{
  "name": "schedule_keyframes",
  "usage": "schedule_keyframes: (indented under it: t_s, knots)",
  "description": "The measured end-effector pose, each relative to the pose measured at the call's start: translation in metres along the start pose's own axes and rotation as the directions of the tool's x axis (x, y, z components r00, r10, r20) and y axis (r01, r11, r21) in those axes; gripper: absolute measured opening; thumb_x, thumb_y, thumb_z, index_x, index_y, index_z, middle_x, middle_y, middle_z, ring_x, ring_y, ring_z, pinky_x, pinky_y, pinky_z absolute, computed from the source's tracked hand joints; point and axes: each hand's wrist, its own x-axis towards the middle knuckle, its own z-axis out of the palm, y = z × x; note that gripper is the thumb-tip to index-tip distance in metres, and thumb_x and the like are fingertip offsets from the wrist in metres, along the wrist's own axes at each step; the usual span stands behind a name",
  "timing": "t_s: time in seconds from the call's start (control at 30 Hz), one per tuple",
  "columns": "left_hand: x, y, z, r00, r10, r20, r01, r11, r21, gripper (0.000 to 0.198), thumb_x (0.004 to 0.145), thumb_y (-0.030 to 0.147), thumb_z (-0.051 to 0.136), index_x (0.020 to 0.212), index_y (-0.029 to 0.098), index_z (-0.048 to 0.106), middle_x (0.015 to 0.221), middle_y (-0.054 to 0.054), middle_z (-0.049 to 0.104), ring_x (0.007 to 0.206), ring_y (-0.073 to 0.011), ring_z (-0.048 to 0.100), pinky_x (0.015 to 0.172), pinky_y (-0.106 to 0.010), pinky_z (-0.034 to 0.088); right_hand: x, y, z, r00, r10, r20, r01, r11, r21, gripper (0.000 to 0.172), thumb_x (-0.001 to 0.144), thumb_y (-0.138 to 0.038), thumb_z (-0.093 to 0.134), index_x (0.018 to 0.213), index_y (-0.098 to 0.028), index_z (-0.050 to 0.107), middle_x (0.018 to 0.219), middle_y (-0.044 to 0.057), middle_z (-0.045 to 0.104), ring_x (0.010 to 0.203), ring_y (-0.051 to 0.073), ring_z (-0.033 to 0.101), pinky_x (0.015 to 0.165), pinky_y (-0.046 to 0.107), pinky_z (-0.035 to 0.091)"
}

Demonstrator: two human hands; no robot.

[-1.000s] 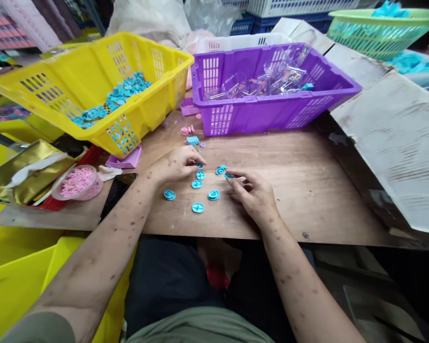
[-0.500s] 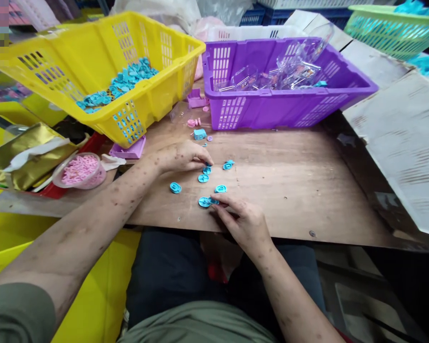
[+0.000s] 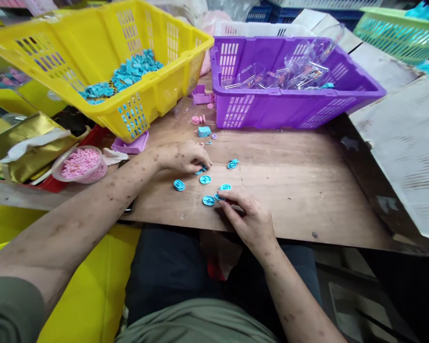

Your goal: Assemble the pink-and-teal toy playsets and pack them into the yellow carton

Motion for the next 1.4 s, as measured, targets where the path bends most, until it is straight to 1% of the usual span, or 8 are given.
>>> schedule_keyframes:
  t_s: [0.23, 0.4, 0.53, 0.73, 0.93, 1.0, 1.17, 1.4]
  knots:
    - [-0.010, 0.000, -0.008, 0.990, -0.070, -0.119, 0.058, 0.993, -0.100, 0.023, 0.099, 0.023, 0.071, 0.116, 0.025, 0.086, 0.114, -0.005, 0.088, 0.102, -0.0188, 0.082, 0.096, -0.027, 0.059, -0.002, 0.002, 0.002, 0.996, 0.090, 0.002, -0.090, 0.995, 0.051, 0.019, 0.108, -0.030, 0.075, 0.123, -0.032, 0.087, 0.127, 0.003, 0.087, 0.109, 0.025, 0.087, 0.093, 0.037, 0.077]
    - [-0.020, 0.007, -0.022, 0.987, -0.149, -0.059, 0.140, 0.980, -0.142, 0.019, 0.096, 0.027, 0.076, 0.113, 0.025, 0.086, 0.110, -0.002, 0.087, 0.099, -0.0173, 0.082, 0.091, -0.025, 0.058, -0.002, -0.001, 0.016, 0.998, 0.065, 0.007, -0.064, 0.996, -0.060, 0.017, 0.110, -0.033, 0.074, 0.120, -0.033, 0.087, 0.117, 0.003, 0.089, 0.095, 0.025, 0.087, 0.096, 0.042, 0.075]
    - [-0.023, 0.013, -0.025, 0.979, -0.191, -0.067, 0.183, 0.977, -0.107, 0.018, 0.095, 0.025, 0.077, 0.111, 0.025, 0.086, 0.109, -0.001, 0.087, 0.096, -0.0179, 0.082, 0.091, -0.027, 0.059, 0.000, -0.003, 0.023, 0.999, 0.018, 0.046, -0.015, 0.997, -0.081, 0.016, 0.111, -0.030, 0.073, 0.118, -0.031, 0.087, 0.117, 0.004, 0.089, 0.103, 0.027, 0.086, 0.101, 0.043, 0.073]
    - [-0.026, 0.018, -0.023, 0.961, -0.262, -0.088, 0.243, 0.952, -0.186, 0.015, 0.093, 0.033, 0.084, 0.105, 0.025, 0.087, 0.104, 0.002, 0.084, 0.104, -0.0228, 0.083, 0.099, -0.035, 0.063, 0.002, -0.002, 0.020, 0.996, 0.092, 0.020, -0.089, 0.989, -0.120, 0.017, 0.109, -0.035, 0.074, 0.116, -0.033, 0.089, 0.117, 0.003, 0.089, 0.096, 0.027, 0.085, 0.098, 0.045, 0.073]
    - [-0.029, 0.025, -0.024, 0.961, -0.274, -0.027, 0.269, 0.954, -0.132, 0.026, 0.109, 0.030, 0.067, 0.121, 0.013, 0.083, 0.117, 0.002, 0.083, 0.112, -0.0166, 0.077, 0.110, -0.037, 0.057, 0.003, 0.001, 0.023, 0.996, 0.082, 0.038, -0.074, 0.981, -0.181, 0.017, 0.110, -0.034, 0.072, 0.117, -0.033, 0.088, 0.119, 0.003, 0.088, 0.105, 0.029, 0.084, 0.102, 0.047, 0.070]
    - [-0.030, 0.025, -0.023, 0.955, -0.295, -0.035, 0.288, 0.947, -0.139, 0.022, 0.106, 0.030, 0.074, 0.119, 0.016, 0.084, 0.114, 0.003, 0.083, 0.110, -0.0166, 0.078, 0.108, -0.036, 0.058, 0.003, 0.000, 0.023, 0.998, 0.035, 0.052, -0.025, 0.982, -0.190, 0.016, 0.111, -0.032, 0.071, 0.116, -0.032, 0.087, 0.120, 0.003, 0.088, 0.110, 0.029, 0.083, 0.104, 0.048, 0.069]
    - [-0.031, 0.026, -0.014, 0.934, -0.326, -0.148, 0.309, 0.943, -0.123, 0.016, 0.096, 0.035, 0.085, 0.108, 0.024, 0.087, 0.098, 0.002, 0.082, 0.102, -0.0215, 0.081, 0.098, -0.033, 0.061, 0.004, -0.003, 0.022, 0.990, -0.083, 0.111, 0.102, 0.978, -0.184, 0.017, 0.114, -0.027, 0.068, 0.108, -0.030, 0.084, 0.122, 0.004, 0.088, 0.112, 0.029, 0.081, 0.101, 0.048, 0.069]
    - [-0.023, 0.043, 0.004, 0.852, -0.431, -0.298, 0.435, 0.899, -0.055, 0.009, 0.094, 0.028, 0.085, 0.100, 0.023, 0.089, 0.093, -0.002, 0.086, 0.086, -0.0194, 0.078, 0.082, -0.030, 0.060, -0.004, -0.003, 0.025, 0.994, -0.068, 0.081, 0.083, 0.976, -0.199, 0.018, 0.116, -0.028, 0.067, 0.112, -0.032, 0.084, 0.120, 0.004, 0.088, 0.110, 0.027, 0.083, 0.100, 0.043, 0.070]
